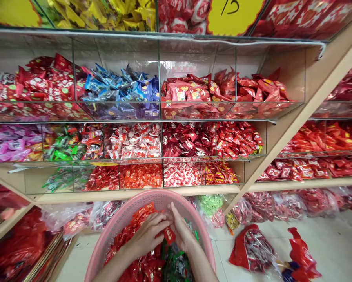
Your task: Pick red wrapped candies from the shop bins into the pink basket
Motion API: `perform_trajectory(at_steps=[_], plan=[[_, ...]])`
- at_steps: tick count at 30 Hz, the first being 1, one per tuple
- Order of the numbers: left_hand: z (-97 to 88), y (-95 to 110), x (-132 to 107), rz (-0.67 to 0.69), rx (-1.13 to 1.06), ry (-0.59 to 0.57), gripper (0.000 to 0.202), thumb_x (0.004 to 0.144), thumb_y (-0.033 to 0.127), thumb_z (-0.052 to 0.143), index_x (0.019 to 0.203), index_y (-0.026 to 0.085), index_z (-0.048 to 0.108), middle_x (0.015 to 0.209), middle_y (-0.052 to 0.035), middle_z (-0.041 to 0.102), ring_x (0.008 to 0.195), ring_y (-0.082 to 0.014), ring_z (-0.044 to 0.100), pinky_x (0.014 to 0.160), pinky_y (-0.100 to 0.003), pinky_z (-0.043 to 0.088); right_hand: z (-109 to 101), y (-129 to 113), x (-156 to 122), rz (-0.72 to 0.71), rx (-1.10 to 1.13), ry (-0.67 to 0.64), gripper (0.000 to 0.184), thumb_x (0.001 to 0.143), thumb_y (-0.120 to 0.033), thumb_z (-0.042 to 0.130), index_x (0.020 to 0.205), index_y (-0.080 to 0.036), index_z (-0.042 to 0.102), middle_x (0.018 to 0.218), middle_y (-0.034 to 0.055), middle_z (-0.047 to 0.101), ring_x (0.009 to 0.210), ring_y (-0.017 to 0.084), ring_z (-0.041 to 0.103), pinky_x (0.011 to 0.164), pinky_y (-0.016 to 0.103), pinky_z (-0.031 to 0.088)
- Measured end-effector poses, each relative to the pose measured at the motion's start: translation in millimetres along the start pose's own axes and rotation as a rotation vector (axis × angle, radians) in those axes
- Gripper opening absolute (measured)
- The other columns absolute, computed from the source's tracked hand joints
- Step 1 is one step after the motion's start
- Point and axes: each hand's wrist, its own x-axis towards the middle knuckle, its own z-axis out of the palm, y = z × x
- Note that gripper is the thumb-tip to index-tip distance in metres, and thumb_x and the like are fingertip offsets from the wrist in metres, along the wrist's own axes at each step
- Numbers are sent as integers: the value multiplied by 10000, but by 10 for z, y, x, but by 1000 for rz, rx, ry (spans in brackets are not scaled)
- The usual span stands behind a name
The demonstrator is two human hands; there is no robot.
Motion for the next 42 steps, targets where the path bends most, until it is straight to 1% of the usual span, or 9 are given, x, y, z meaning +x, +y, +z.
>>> perform_trajectory(at_steps=[3,6,12,21,31,34,37,40,42], plan=[[7,-10,-38,-27,-16,-24,207,754,169,515,940,235,578,1002,-16,552,972,-180,467,881,-323,374,28,26,-19,41,-51,-39,452,733,-552,566,1027,-208,562,795,33,679,707,171,648,579,248,487],[-19,-101,-73,-74,-95,9,222,749,178,541,961,240,559,1009,-9,551,979,-173,472,876,-305,375,12,32,-30,13,-123,-27,454,716,-560,578,996,-202,577,805,41,673,682,171,640,569,258,486],[-131,-529,-36,-288,-13,195,170,771,225,528,937,208,561,1022,-44,521,987,-190,454,853,-318,375,-108,-64,13,-235,-272,255,456,682,-510,641,1040,-239,557,948,28,640,780,156,631,654,255,489],[203,-668,332,-267,232,79,165,744,243,568,907,221,582,1042,-41,501,1004,-226,431,850,-387,348,-133,-112,38,-279,-199,236,414,668,-512,655,935,-206,574,955,40,647,788,149,633,670,245,485],[309,-728,355,-253,223,59,296,756,281,564,1051,259,567,1084,-57,517,1042,-257,442,890,-414,350,-184,-98,81,-279,-176,218,429,677,-521,645,972,-215,588,950,37,653,795,146,629,705,257,487],[211,-716,339,-241,219,72,398,763,322,561,1155,268,517,1116,-51,516,1047,-245,444,891,-406,358,-181,-116,83,-331,-221,229,417,678,-517,643,952,-208,590,918,31,653,764,144,619,695,259,487],[-25,-753,154,-305,243,226,341,833,348,442,1154,263,518,1131,-52,520,1063,-224,446,906,-385,355,-256,-223,75,-535,-315,331,440,656,-495,661,977,-204,581,824,21,651,673,145,590,637,262,474],[-264,-898,-192,-543,319,402,364,855,387,364,1137,226,529,1167,-89,511,1094,-247,447,901,-391,360,-446,-408,48,-775,-464,503,455,664,-479,636,1020,-202,573,823,39,652,709,182,582,700,314,466],[-354,-1017,-431,-767,335,382,461,843,434,357,1208,178,472,1210,-136,496,1103,-275,467,882,-398,377,-600,-520,18,-840,-638,584,415,653,-462,633,979,-207,614,948,76,648,857,228,582,826,370,437]])
